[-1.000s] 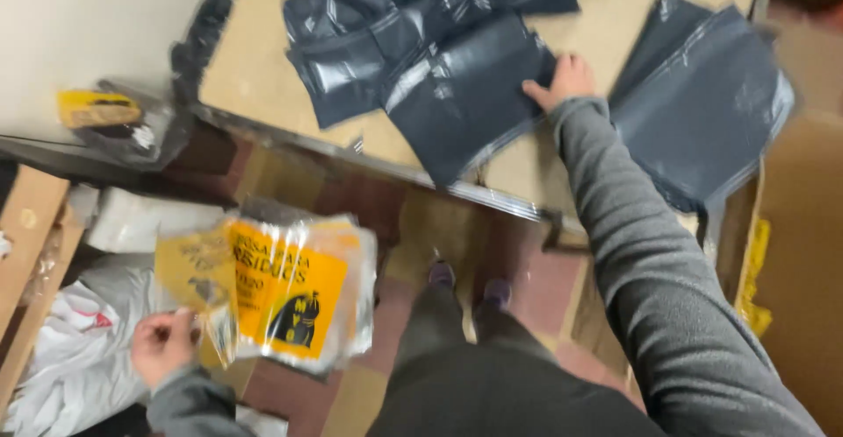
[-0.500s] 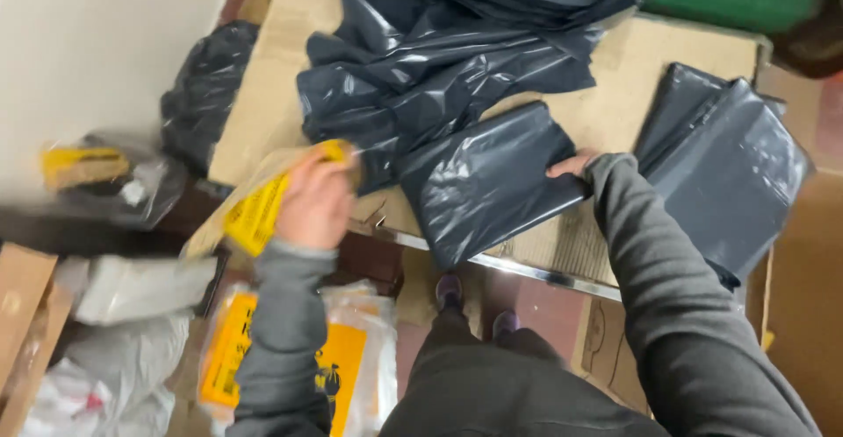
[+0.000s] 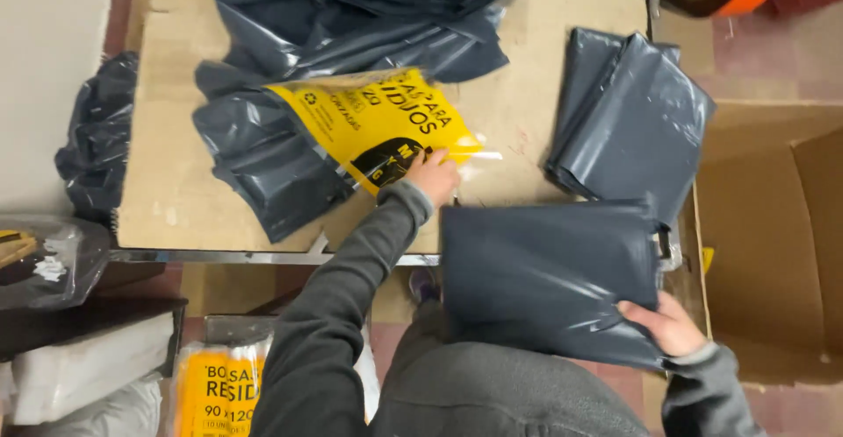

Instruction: Operating a machine and packaging plastic garbage bags into labeled yellow covers.

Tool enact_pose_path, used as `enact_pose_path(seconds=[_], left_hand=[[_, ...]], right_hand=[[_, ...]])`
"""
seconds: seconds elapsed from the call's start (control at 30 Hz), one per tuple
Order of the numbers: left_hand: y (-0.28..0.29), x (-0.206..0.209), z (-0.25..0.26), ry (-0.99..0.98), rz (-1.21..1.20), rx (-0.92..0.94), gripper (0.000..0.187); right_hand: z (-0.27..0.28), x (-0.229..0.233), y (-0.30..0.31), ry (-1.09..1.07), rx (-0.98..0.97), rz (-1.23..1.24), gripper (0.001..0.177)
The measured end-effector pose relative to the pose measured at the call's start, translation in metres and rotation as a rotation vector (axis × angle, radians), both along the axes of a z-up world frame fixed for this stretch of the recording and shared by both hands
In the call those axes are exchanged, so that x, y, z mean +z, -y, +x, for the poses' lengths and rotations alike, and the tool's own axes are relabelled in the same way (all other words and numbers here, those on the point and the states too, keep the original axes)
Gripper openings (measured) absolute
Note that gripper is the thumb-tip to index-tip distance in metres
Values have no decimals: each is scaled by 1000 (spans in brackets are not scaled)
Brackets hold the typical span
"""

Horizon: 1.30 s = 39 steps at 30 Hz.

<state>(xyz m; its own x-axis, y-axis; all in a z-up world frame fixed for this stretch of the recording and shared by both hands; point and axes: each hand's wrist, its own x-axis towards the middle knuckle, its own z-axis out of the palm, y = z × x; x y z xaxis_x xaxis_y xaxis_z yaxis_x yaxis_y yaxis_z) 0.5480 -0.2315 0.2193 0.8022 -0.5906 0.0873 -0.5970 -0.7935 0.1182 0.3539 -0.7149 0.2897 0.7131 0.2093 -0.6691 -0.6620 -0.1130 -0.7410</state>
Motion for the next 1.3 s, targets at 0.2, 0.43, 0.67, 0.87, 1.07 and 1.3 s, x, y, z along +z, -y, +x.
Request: enact_pose_path(seconds=[0.2,0.43,0.67,0.87,1.07,1.3], left_hand=[[19,-19,-36,-47,-439,226,24],[17,-39,-57,34,-422,353,19],[15,33,-65,-45,-285,377,48],[-7,-19,-37,-309,-183,354,29],[8,2,-31,-338,-104,437,12],[10,5,-36,-329,-244,585,16]], right_hand=[[-40,-5,32,119,-240,-88,36],[-18,-22,19,74,-222,7,35],[-3,-17,17,25,-246,35,34],[-10,-26,30,56,-217,68,36],[-13,-17,21,79,-217,115,41],[-12,-28,11,121,-199,127,41]])
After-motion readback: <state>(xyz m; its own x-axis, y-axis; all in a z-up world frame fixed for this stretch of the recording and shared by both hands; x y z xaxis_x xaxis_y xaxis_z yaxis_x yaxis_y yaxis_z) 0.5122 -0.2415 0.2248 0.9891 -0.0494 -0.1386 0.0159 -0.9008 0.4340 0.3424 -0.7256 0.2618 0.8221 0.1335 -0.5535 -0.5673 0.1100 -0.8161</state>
